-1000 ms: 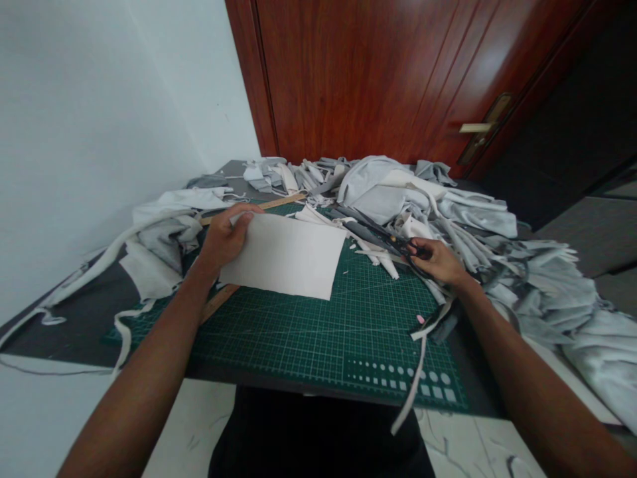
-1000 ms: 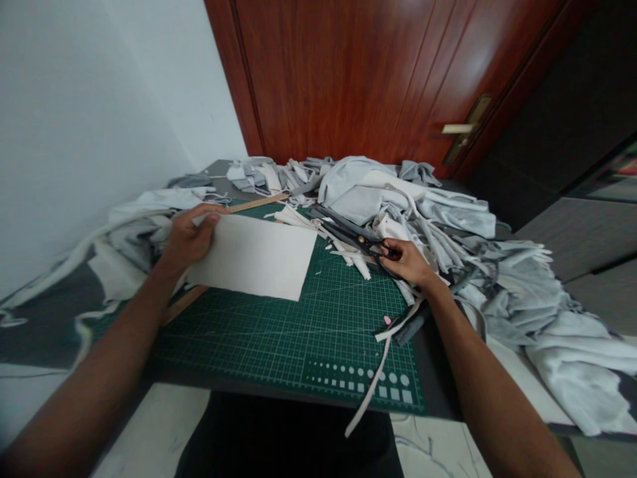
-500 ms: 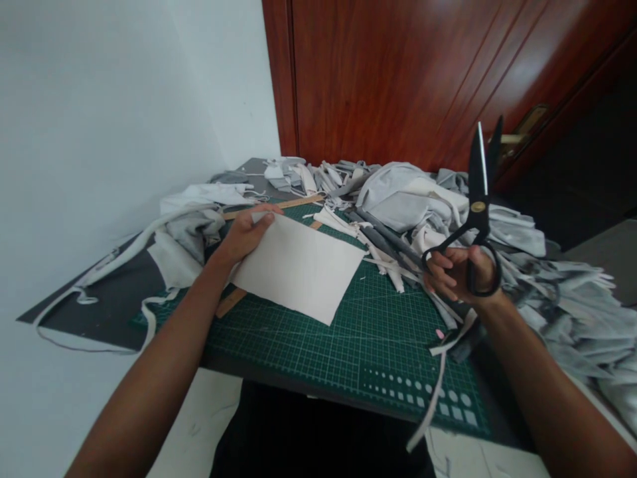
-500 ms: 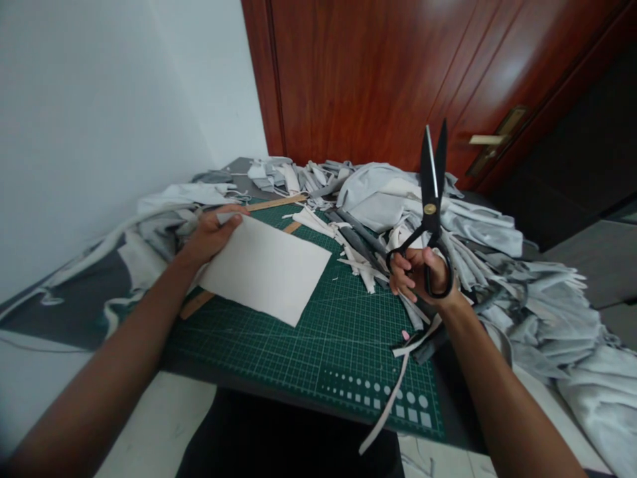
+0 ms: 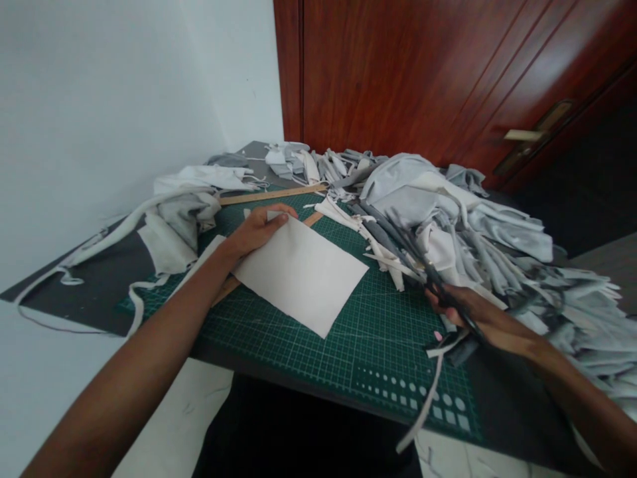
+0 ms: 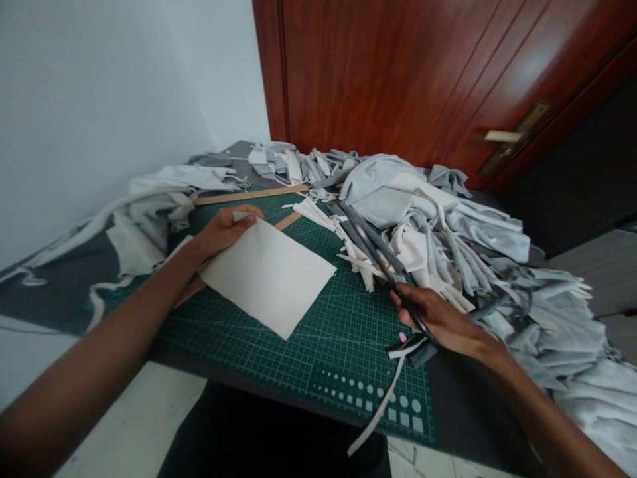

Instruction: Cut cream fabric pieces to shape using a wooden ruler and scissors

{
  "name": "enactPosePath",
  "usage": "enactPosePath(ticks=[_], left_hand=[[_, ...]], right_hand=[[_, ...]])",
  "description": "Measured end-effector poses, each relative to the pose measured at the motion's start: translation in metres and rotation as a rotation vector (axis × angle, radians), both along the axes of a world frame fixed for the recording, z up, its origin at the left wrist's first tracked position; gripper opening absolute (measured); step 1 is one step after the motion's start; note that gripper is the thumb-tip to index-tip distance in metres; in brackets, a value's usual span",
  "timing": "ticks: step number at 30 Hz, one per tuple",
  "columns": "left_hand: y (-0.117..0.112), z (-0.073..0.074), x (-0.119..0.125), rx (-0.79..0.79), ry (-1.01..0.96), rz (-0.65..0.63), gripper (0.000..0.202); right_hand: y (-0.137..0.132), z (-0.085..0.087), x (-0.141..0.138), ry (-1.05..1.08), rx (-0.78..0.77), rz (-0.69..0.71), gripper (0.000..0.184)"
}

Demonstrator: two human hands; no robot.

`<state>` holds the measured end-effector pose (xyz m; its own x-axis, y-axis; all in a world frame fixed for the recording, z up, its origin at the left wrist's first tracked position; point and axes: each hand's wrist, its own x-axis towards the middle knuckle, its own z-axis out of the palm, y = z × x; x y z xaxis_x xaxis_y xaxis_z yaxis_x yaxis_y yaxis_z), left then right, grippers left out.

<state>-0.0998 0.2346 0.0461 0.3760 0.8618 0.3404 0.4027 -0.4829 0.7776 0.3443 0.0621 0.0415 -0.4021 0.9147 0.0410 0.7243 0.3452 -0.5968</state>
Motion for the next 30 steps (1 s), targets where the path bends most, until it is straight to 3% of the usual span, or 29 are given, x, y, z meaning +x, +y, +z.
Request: enactPosePath(ticks=[2,4,7,10,17,30], left_hand=[[0.001,-0.001,0.001,0.008,-0.012,0.011,0.043],[0.001,-0.002,0.001,0.012,-0.026,0.022,0.043],[0.003,-0.003,0.000,0.022,-0.037,0.038,0.047],[0.004,-0.003,-0.001,0.041,-0.052,0.053,0.049],[0.000,0.004,0.000,0.110,-0.153,0.021,0.052],[-0.017,0.015,0.007,0.160,-0.189,-0.023,0.051]], right_hand=[[0.007,-0.007,-0.001,-0.107,0.024,-0.009,0.043],[0.016,-0.015,-0.005,-0.215,0.146,-0.030,0.033],[0.027,-0.026,-0.011,-0.290,0.304,-0.011,0.028],[0.031,-0.032,-0.008,-0.285,0.365,-0.024,0.022],[0.031,-0.037,0.010,-0.168,0.327,-0.153,0.016],[0.022,-0.036,0.000,-0.137,0.290,-0.109,0.014]])
